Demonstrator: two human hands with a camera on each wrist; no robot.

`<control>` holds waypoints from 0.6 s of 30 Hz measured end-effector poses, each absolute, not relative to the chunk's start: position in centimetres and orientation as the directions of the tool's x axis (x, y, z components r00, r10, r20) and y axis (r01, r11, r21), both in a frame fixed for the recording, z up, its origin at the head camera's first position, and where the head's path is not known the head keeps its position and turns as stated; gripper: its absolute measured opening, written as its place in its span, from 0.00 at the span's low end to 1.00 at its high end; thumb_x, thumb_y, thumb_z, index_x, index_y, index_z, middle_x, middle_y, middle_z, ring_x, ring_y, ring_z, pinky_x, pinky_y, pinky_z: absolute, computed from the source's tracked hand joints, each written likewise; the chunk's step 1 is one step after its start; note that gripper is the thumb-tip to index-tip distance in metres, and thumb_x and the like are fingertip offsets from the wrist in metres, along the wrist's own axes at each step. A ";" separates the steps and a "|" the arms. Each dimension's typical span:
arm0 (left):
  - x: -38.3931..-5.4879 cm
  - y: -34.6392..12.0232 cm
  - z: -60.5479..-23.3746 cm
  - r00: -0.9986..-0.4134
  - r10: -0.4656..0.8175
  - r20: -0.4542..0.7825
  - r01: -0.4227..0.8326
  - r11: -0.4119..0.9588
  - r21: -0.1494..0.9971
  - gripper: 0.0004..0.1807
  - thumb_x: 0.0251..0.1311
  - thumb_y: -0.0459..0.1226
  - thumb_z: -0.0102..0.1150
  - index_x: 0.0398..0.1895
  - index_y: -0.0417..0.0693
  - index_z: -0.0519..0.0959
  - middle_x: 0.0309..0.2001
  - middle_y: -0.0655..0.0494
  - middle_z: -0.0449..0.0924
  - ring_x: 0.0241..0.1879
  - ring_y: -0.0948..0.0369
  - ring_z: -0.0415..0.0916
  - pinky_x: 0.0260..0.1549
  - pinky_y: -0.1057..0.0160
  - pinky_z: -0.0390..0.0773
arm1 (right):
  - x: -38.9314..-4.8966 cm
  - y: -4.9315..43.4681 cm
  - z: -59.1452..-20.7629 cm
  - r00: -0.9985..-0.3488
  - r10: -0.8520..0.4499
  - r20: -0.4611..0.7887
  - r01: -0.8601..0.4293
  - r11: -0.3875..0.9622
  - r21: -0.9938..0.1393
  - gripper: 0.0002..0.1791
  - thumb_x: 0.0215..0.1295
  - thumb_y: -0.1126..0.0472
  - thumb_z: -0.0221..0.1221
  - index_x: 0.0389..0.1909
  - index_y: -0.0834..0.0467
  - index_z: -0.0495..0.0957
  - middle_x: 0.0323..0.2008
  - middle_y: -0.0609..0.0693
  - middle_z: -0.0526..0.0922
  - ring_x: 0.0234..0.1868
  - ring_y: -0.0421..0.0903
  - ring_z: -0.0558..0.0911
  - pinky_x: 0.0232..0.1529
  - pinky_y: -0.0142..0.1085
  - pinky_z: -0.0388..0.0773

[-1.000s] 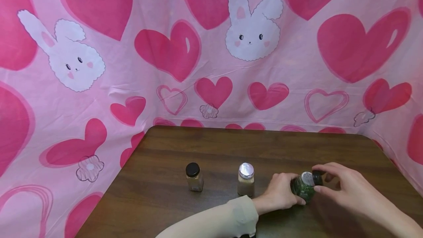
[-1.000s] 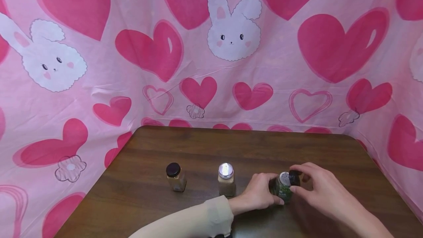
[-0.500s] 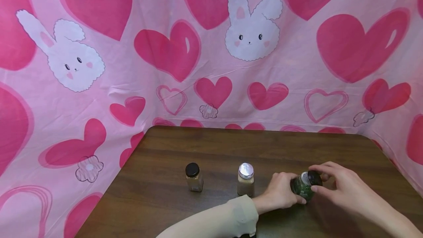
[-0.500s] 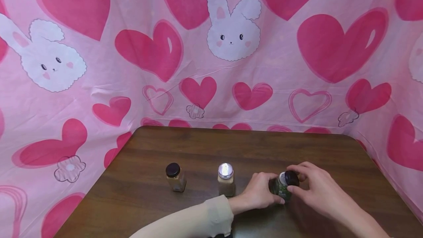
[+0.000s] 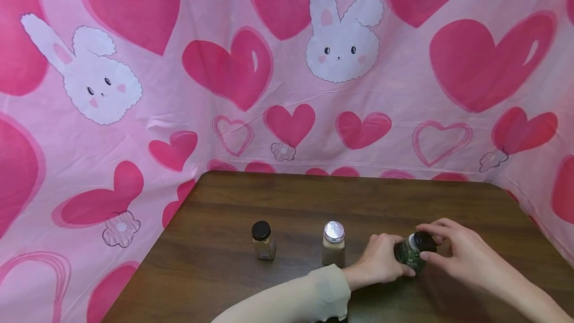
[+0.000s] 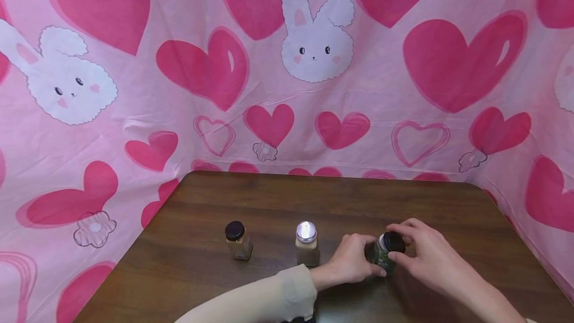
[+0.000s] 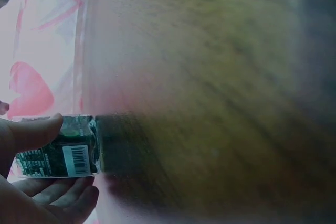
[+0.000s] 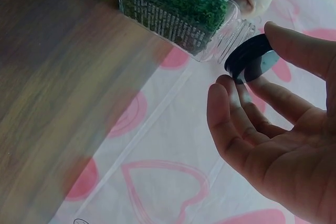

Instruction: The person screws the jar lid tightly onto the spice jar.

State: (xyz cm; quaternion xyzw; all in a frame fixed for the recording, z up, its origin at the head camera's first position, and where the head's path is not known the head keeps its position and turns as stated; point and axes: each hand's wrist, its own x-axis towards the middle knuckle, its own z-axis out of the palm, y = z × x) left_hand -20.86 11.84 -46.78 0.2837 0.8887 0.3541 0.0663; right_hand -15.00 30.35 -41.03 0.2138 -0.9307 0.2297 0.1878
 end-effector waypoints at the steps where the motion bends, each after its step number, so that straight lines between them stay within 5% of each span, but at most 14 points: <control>1: -20.9 11.8 -46.8 -0.831 0.550 0.082 0.457 0.591 0.664 0.25 0.43 0.43 0.89 0.47 0.58 0.89 0.34 0.76 0.83 0.36 0.74 0.72 0.38 0.76 0.70 | -15.0 30.3 -41.0 -0.842 -0.312 0.441 -0.481 0.804 -0.350 0.28 0.43 0.65 0.83 0.48 0.62 0.87 0.40 0.44 0.81 0.33 0.30 0.73 0.25 0.31 0.70; 18: -20.9 11.9 -46.9 -0.835 0.546 0.066 0.431 0.576 0.695 0.22 0.44 0.41 0.88 0.45 0.57 0.89 0.31 0.75 0.81 0.33 0.76 0.73 0.34 0.77 0.71 | -15.4 30.1 -40.7 -0.865 -0.326 0.381 -0.466 0.803 -0.371 0.28 0.47 0.64 0.82 0.51 0.65 0.86 0.42 0.45 0.79 0.33 0.32 0.72 0.25 0.32 0.69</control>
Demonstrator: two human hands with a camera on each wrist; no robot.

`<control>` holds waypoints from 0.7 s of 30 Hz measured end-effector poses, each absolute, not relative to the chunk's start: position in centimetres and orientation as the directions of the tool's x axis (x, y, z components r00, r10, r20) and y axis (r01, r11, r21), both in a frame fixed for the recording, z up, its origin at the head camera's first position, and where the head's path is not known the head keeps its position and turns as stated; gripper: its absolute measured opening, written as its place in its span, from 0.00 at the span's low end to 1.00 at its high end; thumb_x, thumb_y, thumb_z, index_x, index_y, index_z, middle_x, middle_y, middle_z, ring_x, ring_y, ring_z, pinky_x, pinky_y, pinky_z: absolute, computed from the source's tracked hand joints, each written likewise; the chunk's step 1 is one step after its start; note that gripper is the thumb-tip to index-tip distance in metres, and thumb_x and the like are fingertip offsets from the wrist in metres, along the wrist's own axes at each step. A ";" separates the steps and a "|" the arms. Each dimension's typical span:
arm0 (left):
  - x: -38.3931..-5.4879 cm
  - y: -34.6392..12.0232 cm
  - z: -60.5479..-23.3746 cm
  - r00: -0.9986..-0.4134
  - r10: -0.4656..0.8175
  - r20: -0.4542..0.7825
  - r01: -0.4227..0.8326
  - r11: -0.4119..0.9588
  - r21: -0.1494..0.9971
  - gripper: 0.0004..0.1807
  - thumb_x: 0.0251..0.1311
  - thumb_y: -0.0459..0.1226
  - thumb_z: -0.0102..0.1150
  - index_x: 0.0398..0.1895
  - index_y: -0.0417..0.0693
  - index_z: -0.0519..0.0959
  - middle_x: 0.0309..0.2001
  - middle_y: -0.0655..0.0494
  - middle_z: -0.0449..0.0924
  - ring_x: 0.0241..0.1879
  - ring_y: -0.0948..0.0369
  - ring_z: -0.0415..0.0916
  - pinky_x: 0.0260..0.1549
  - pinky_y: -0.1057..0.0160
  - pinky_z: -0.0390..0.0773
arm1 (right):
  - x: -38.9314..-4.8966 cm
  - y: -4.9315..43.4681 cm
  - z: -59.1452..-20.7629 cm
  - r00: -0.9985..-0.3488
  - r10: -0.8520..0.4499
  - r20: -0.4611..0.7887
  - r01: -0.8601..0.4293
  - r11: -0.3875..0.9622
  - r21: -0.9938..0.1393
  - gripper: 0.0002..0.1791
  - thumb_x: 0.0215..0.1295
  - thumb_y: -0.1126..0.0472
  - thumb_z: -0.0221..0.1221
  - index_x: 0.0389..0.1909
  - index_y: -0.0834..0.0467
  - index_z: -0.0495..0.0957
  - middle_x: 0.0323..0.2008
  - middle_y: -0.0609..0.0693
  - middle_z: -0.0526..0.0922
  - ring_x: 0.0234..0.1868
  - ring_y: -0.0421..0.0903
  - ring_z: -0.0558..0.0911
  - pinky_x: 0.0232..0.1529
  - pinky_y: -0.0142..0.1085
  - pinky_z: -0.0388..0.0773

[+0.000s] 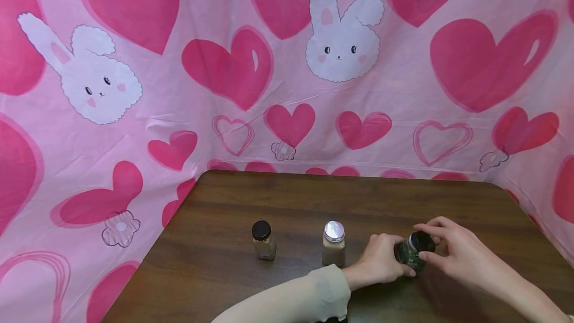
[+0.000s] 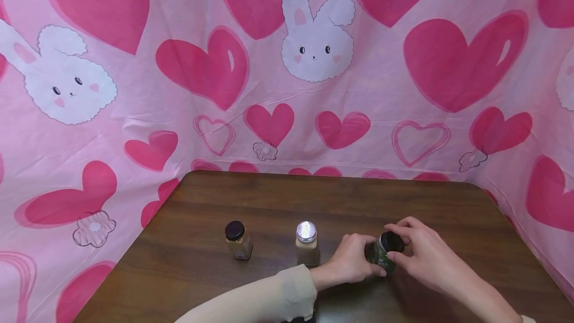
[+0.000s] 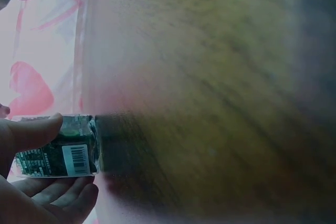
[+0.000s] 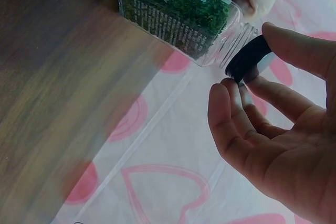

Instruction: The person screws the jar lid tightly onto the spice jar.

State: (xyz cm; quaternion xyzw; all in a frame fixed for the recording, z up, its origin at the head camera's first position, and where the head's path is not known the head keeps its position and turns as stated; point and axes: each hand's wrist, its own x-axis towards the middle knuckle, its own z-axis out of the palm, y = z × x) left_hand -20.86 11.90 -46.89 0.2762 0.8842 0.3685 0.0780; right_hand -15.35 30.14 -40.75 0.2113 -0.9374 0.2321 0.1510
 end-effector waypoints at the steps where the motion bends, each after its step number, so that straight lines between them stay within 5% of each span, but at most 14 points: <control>1: -20.8 11.9 -46.9 -0.835 0.546 0.065 0.430 0.574 0.697 0.22 0.44 0.41 0.88 0.45 0.57 0.89 0.31 0.75 0.81 0.33 0.76 0.73 0.34 0.77 0.72 | -15.4 30.1 -40.8 -0.866 -0.326 0.379 -0.465 0.803 -0.373 0.29 0.46 0.64 0.82 0.51 0.65 0.86 0.43 0.45 0.79 0.33 0.31 0.72 0.25 0.31 0.69; 21: -20.7 11.8 -46.8 -0.845 0.533 0.045 0.405 0.582 0.706 0.22 0.45 0.42 0.88 0.45 0.58 0.89 0.32 0.75 0.82 0.35 0.74 0.73 0.34 0.75 0.73 | -15.8 29.7 -40.9 -0.862 -0.370 0.346 -0.490 0.785 -0.380 0.28 0.46 0.66 0.82 0.51 0.67 0.86 0.41 0.45 0.74 0.29 0.31 0.69 0.26 0.31 0.71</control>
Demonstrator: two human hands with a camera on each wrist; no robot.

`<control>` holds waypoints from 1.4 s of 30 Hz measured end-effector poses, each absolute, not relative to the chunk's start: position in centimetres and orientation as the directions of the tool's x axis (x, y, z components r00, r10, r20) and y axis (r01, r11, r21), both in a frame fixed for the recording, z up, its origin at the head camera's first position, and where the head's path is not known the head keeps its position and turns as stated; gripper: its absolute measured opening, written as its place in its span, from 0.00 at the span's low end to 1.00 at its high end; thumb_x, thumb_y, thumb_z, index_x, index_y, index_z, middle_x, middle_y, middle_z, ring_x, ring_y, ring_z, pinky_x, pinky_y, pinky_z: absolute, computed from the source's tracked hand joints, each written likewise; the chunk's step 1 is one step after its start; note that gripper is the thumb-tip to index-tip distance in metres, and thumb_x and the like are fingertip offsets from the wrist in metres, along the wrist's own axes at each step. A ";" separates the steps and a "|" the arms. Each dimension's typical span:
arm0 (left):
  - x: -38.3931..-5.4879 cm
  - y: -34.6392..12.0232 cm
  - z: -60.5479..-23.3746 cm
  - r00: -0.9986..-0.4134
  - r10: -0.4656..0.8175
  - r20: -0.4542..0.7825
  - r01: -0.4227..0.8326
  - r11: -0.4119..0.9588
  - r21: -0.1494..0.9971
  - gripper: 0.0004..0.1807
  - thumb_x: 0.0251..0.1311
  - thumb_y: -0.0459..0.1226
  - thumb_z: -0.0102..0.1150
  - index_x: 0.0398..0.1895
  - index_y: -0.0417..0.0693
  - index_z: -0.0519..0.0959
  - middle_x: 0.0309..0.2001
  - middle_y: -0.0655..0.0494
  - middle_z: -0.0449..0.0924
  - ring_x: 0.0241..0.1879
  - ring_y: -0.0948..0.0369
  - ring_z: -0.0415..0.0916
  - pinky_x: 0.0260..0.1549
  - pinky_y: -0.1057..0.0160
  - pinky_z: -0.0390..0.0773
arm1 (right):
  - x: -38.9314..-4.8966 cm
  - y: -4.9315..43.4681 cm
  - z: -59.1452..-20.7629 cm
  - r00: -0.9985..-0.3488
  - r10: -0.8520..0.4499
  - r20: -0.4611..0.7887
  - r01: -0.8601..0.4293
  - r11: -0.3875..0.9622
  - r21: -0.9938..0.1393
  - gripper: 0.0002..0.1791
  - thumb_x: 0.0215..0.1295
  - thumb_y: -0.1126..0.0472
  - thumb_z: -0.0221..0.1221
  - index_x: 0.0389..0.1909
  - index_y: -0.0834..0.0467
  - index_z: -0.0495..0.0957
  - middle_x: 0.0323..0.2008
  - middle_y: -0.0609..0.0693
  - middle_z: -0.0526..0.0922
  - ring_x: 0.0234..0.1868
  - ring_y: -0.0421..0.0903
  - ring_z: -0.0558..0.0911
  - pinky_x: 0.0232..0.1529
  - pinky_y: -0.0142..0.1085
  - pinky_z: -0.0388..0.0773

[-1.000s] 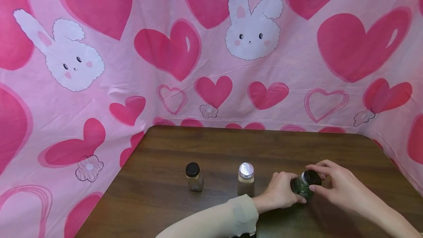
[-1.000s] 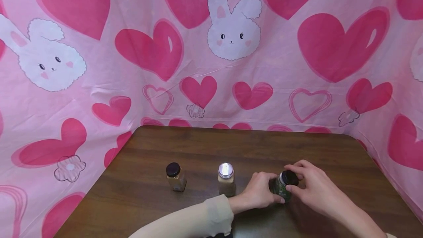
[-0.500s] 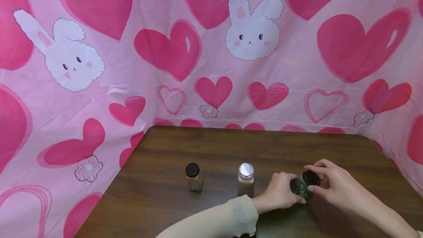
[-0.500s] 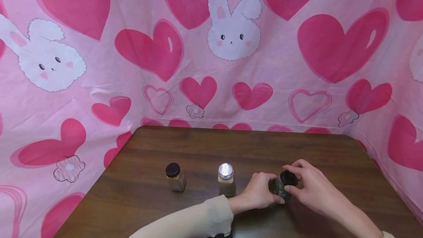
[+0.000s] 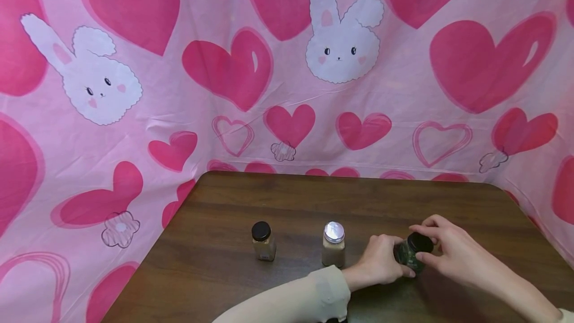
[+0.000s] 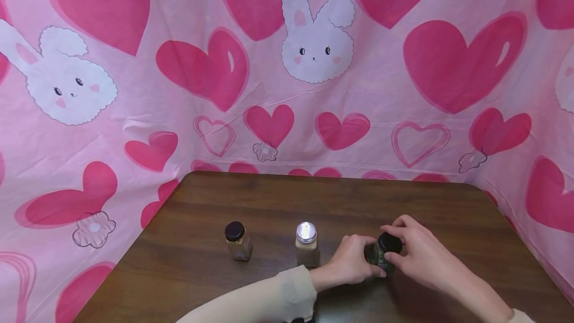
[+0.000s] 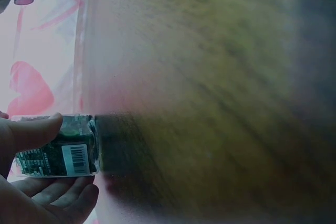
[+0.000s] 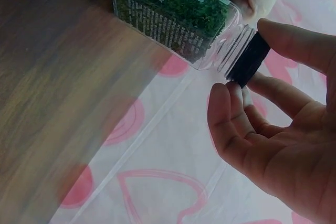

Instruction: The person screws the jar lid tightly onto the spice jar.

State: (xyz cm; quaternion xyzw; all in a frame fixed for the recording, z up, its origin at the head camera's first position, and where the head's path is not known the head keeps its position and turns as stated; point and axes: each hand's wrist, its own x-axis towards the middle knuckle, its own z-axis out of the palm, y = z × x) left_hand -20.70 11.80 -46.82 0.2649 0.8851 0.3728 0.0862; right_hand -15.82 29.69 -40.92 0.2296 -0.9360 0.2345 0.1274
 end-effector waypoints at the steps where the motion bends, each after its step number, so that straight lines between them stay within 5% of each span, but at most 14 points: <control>1: -20.7 11.8 -46.9 -0.844 0.535 0.047 0.407 0.581 0.705 0.22 0.45 0.42 0.88 0.46 0.57 0.89 0.32 0.75 0.82 0.34 0.75 0.73 0.34 0.76 0.72 | -15.9 29.7 -40.9 -0.861 -0.371 0.348 -0.492 0.784 -0.379 0.28 0.46 0.66 0.82 0.51 0.67 0.86 0.41 0.45 0.73 0.29 0.31 0.69 0.26 0.31 0.71; 42: -20.7 11.7 -46.8 -0.843 0.536 0.033 0.396 0.579 0.712 0.23 0.46 0.42 0.87 0.47 0.59 0.89 0.34 0.74 0.82 0.36 0.72 0.73 0.35 0.73 0.74 | -16.0 29.8 -41.1 -0.880 -0.364 0.304 -0.466 0.782 -0.413 0.27 0.51 0.65 0.80 0.52 0.69 0.85 0.41 0.45 0.73 0.29 0.31 0.70 0.27 0.31 0.72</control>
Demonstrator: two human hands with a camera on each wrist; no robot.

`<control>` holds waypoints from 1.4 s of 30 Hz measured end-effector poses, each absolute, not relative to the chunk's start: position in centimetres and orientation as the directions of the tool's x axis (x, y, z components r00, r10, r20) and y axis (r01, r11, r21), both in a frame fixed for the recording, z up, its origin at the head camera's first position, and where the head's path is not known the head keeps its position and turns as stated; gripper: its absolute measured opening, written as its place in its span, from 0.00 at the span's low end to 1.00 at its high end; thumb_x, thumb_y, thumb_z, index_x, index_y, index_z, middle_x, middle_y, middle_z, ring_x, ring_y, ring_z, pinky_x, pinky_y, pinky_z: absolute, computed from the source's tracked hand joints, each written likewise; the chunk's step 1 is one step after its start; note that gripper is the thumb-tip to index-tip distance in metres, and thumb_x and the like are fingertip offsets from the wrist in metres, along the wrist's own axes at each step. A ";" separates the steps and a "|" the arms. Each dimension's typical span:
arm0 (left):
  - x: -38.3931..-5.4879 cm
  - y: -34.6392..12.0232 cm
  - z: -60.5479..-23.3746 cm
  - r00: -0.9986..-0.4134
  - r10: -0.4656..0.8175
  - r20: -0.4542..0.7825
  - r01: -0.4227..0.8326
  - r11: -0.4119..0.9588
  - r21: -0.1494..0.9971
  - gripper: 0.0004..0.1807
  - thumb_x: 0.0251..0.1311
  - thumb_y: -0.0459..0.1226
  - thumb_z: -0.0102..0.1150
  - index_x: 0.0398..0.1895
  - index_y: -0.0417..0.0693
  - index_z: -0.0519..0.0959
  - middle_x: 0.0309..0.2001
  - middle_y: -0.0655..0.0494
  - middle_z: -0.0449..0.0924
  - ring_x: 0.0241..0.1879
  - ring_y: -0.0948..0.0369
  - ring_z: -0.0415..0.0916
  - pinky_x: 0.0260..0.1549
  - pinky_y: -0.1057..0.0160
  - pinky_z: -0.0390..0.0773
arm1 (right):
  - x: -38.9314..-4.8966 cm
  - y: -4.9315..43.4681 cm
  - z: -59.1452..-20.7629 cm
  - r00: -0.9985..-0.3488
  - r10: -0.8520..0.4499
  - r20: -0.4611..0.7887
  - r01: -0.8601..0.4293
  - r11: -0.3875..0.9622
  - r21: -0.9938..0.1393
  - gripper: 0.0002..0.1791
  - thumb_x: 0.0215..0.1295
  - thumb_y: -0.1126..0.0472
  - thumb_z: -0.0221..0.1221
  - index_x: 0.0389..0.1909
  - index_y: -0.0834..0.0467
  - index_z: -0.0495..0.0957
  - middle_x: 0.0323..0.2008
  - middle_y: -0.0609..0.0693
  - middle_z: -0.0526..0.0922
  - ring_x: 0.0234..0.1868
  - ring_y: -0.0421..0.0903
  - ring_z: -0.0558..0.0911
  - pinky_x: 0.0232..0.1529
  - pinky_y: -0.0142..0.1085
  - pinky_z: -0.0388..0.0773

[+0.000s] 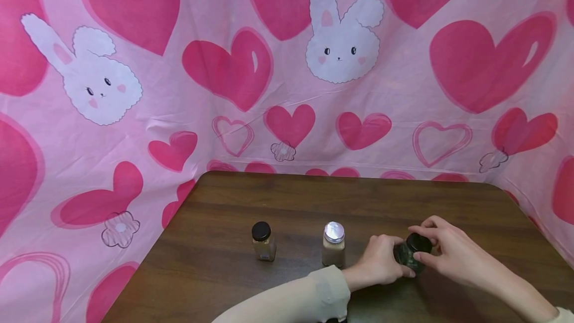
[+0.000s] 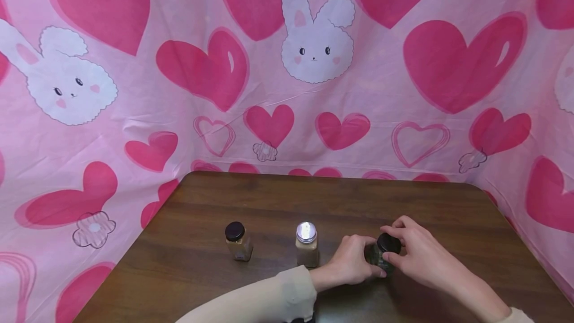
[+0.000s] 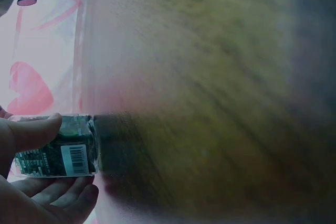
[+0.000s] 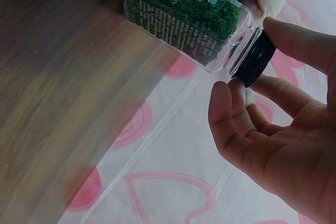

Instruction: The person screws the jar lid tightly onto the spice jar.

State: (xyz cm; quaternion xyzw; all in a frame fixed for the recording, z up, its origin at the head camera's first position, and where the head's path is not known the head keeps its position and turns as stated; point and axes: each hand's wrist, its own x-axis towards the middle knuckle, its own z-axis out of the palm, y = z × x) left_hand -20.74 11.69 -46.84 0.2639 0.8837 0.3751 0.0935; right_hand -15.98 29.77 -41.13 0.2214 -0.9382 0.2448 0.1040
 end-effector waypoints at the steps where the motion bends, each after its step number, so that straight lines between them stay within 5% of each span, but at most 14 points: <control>1: -20.8 11.7 -46.8 -0.843 0.537 0.030 0.393 0.577 0.716 0.23 0.46 0.42 0.87 0.47 0.59 0.89 0.34 0.74 0.82 0.36 0.72 0.73 0.35 0.73 0.74 | -16.0 29.8 -41.1 -0.881 -0.364 0.302 -0.465 0.783 -0.413 0.27 0.51 0.64 0.80 0.53 0.69 0.85 0.41 0.45 0.73 0.29 0.31 0.70 0.27 0.32 0.71; 11: -20.7 11.6 -46.9 -0.845 0.535 0.026 0.390 0.580 0.715 0.23 0.46 0.43 0.87 0.47 0.60 0.89 0.34 0.74 0.82 0.37 0.71 0.70 0.36 0.72 0.74 | -16.0 29.6 -41.3 -0.871 -0.365 0.328 -0.478 0.781 -0.403 0.28 0.50 0.65 0.80 0.52 0.69 0.85 0.41 0.45 0.73 0.29 0.31 0.69 0.26 0.31 0.71; 18: -20.7 11.6 -47.0 -0.842 0.536 0.056 0.419 0.587 0.692 0.24 0.45 0.43 0.88 0.47 0.59 0.89 0.35 0.75 0.83 0.37 0.72 0.72 0.36 0.73 0.73 | -15.7 30.0 -41.0 -0.877 -0.360 0.319 -0.471 0.778 -0.416 0.37 0.51 0.61 0.81 0.62 0.66 0.80 0.50 0.53 0.80 0.30 0.31 0.71 0.26 0.32 0.72; 26: -20.7 11.6 -47.0 -0.840 0.539 0.062 0.421 0.575 0.702 0.26 0.45 0.43 0.88 0.50 0.56 0.89 0.37 0.73 0.84 0.36 0.76 0.75 0.34 0.76 0.73 | -15.4 31.0 -41.6 -0.866 -0.369 0.337 -0.490 0.760 -0.427 0.39 0.49 0.63 0.82 0.65 0.59 0.79 0.57 0.58 0.83 0.44 0.33 0.79 0.33 0.33 0.80; 33: -20.7 11.7 -47.1 -0.838 0.541 0.071 0.428 0.572 0.699 0.26 0.44 0.42 0.89 0.50 0.55 0.89 0.36 0.73 0.84 0.36 0.77 0.74 0.35 0.77 0.73 | -15.3 32.1 -42.3 -0.879 -0.355 0.320 -0.475 0.721 -0.505 0.39 0.54 0.64 0.79 0.69 0.52 0.78 0.62 0.46 0.82 0.54 0.32 0.80 0.45 0.27 0.79; 38: -20.7 11.8 -47.1 -0.838 0.540 0.074 0.426 0.563 0.708 0.26 0.43 0.41 0.89 0.49 0.55 0.89 0.36 0.73 0.84 0.36 0.77 0.75 0.35 0.77 0.73 | -15.3 32.6 -42.6 -0.857 -0.398 0.327 -0.509 0.556 -0.657 0.38 0.62 0.72 0.72 0.74 0.57 0.73 0.67 0.34 0.77 0.63 0.29 0.74 0.53 0.22 0.73; 42: -20.7 11.8 -47.1 -0.841 0.536 0.082 0.430 0.568 0.702 0.26 0.42 0.42 0.89 0.48 0.55 0.89 0.35 0.74 0.84 0.36 0.77 0.75 0.35 0.77 0.72 | -15.4 32.8 -42.7 -0.863 -0.417 0.284 -0.476 0.486 -0.733 0.35 0.67 0.72 0.68 0.75 0.59 0.71 0.68 0.34 0.76 0.65 0.28 0.73 0.54 0.25 0.75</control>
